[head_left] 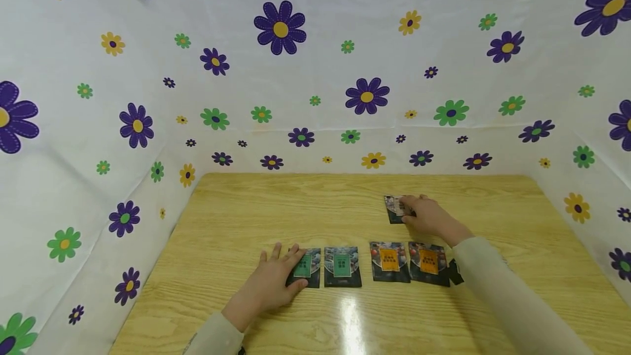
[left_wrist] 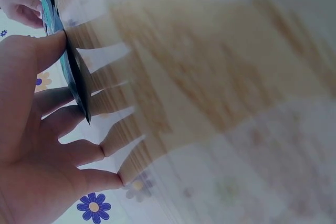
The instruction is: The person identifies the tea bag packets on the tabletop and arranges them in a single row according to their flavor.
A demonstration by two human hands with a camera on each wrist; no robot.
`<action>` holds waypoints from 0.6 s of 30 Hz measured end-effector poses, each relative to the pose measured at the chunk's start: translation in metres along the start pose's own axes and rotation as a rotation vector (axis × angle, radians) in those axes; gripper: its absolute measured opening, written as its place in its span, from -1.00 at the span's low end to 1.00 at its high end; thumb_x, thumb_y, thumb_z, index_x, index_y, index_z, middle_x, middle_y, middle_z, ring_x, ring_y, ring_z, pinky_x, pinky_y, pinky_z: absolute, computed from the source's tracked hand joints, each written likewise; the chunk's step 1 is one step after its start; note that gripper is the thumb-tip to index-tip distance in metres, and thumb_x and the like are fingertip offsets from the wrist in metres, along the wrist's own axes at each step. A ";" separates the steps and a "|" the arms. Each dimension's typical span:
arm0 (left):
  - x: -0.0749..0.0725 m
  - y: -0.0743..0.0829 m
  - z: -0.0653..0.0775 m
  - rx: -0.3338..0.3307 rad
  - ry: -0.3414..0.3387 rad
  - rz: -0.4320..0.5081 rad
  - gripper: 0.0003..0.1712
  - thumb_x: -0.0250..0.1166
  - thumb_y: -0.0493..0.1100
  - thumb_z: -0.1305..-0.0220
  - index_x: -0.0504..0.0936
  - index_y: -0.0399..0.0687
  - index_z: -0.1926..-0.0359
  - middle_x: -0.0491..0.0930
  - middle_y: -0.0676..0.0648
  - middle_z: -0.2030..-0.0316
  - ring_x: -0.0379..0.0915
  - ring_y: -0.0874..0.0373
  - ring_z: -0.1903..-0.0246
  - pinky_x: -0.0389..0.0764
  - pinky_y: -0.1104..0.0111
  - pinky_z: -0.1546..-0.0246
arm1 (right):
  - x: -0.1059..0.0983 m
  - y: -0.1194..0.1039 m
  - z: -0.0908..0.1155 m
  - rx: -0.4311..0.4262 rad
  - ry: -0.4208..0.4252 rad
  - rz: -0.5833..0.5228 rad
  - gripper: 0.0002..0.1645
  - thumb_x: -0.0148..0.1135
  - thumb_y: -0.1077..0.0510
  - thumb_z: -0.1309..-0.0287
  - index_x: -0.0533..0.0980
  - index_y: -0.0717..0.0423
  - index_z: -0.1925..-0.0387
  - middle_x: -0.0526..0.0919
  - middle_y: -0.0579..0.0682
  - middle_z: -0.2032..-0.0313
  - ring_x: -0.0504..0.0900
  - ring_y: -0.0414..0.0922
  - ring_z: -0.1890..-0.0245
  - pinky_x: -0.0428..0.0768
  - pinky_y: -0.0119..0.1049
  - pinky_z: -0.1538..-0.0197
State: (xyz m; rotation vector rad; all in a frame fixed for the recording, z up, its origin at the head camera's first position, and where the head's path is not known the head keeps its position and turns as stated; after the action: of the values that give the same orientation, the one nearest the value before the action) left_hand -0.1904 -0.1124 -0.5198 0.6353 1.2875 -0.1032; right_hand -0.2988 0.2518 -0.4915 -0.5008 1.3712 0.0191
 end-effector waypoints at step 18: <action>-0.001 0.001 0.000 -0.013 -0.009 0.005 -0.18 0.22 0.21 -0.54 0.26 0.01 -0.63 0.24 -0.21 -0.60 0.00 -0.54 -0.56 0.11 -0.55 -0.39 | -0.018 0.071 0.048 0.131 0.011 -0.021 -0.28 0.23 0.20 -0.46 0.28 0.49 -0.48 0.40 0.57 -0.37 0.28 0.65 -0.35 0.31 0.52 -0.36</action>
State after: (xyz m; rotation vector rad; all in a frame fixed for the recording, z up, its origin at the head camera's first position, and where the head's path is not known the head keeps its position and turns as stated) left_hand -0.1900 -0.1116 -0.5182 0.6265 1.2767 -0.0938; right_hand -0.2792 0.3373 -0.4931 -0.4062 1.3678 -0.0906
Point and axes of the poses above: each hand's wrist, its own z-axis away from the middle knuckle, its own x-axis out of the palm, y = z × x, the point moved 6 cm from there along -z, towards the middle knuckle
